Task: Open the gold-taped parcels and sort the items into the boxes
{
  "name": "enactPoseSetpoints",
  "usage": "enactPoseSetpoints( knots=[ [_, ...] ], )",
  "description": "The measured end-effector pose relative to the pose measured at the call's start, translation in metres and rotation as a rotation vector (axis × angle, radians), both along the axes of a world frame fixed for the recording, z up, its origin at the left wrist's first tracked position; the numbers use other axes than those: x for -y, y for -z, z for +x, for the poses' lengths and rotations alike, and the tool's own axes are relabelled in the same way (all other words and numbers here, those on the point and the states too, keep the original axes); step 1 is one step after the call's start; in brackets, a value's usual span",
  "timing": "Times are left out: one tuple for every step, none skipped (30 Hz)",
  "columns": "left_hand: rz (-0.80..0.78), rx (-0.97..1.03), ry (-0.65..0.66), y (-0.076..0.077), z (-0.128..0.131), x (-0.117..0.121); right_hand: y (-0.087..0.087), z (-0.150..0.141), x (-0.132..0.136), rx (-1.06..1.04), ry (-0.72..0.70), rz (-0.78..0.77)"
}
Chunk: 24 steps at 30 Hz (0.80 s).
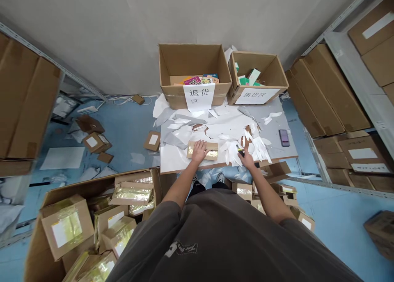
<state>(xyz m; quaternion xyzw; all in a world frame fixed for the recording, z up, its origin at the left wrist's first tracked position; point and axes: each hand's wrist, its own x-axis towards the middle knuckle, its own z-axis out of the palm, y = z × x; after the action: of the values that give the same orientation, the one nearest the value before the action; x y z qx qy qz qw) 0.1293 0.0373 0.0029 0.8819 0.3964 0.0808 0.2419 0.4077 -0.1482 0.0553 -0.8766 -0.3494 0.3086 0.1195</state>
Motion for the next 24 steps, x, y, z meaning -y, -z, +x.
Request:
enactPoseSetpoints(
  knots=[
    [0.002, -0.004, 0.008, -0.003, 0.000, 0.000, 0.009, -0.014, -0.002, -0.095, 0.016, 0.052],
    [0.007, -0.017, 0.012, -0.006, 0.000, -0.002, 0.019, -0.034, -0.007, -0.191, 0.044, 0.095],
    [0.013, -0.038, 0.010, -0.011, -0.002, -0.004, 0.029, -0.058, -0.013, -0.264, 0.079, 0.125],
    [0.016, -0.067, 0.002, -0.015, -0.004, -0.008, 0.039, -0.081, -0.019, -0.327, 0.105, 0.147],
    [0.014, -0.101, -0.011, -0.020, -0.008, -0.013, 0.048, -0.103, -0.026, -0.359, 0.147, 0.158],
    [0.007, -0.136, -0.025, -0.025, -0.013, -0.018, 0.055, -0.121, -0.032, -0.372, 0.194, 0.163],
    [-0.007, -0.167, -0.033, -0.030, -0.019, -0.023, 0.060, -0.134, -0.038, -0.366, 0.237, 0.167],
    [-0.024, -0.192, -0.036, -0.034, -0.026, -0.027, 0.063, -0.141, -0.045, -0.342, 0.277, 0.171],
    [-0.041, -0.210, -0.040, -0.038, -0.034, -0.029, 0.065, -0.143, -0.052, -0.310, 0.303, 0.173],
    [-0.057, -0.223, -0.055, -0.041, -0.042, -0.028, 0.066, -0.140, -0.062, -0.275, 0.316, 0.174],
    [-0.071, -0.232, -0.088, -0.042, -0.049, -0.023, 0.066, -0.135, -0.074, -0.238, 0.318, 0.174],
    [-0.083, -0.239, -0.140, -0.043, -0.055, -0.015, 0.065, -0.128, -0.088, -0.209, 0.311, 0.173],
    [-0.094, -0.244, -0.206, -0.042, -0.058, -0.003, 0.064, -0.121, -0.106, -0.187, 0.300, 0.171],
    [-0.105, -0.248, -0.281, -0.040, -0.060, 0.011, 0.063, -0.115, -0.124, -0.172, 0.290, 0.174],
    [-0.110, -0.247, -0.343, -0.038, -0.060, 0.026, 0.061, -0.110, -0.143, -0.165, 0.280, 0.175],
    [-0.111, -0.244, -0.378, -0.035, -0.058, 0.041, 0.060, -0.105, -0.160, -0.163, 0.263, 0.175],
    [-0.110, -0.239, -0.399, -0.033, -0.055, 0.054, 0.058, -0.102, -0.175, -0.164, 0.240, 0.173],
    [-0.105, -0.231, -0.403, -0.031, -0.052, 0.063, 0.057, -0.099, -0.186, -0.165, 0.214, 0.175],
    [-0.099, -0.228, -0.405, -0.031, -0.050, 0.068, 0.056, -0.096, -0.191, -0.166, 0.193, 0.182],
    [-0.084, -0.227, -0.397, -0.033, -0.049, 0.068, 0.056, -0.094, -0.191, -0.169, 0.182, 0.195],
    [-0.063, -0.226, -0.372, -0.035, -0.050, 0.063, 0.057, -0.093, -0.185, -0.174, 0.178, 0.212],
    [-0.037, -0.228, -0.329, -0.039, -0.052, 0.055, 0.058, -0.093, -0.174, -0.186, 0.181, 0.229],
    [-0.009, -0.227, -0.253, -0.042, -0.056, 0.044, 0.060, -0.095, -0.159, -0.205, 0.190, 0.241],
    [0.012, -0.228, -0.141, -0.046, -0.059, 0.032, 0.062, -0.099, -0.142, -0.232, 0.193, 0.252]
  ],
)
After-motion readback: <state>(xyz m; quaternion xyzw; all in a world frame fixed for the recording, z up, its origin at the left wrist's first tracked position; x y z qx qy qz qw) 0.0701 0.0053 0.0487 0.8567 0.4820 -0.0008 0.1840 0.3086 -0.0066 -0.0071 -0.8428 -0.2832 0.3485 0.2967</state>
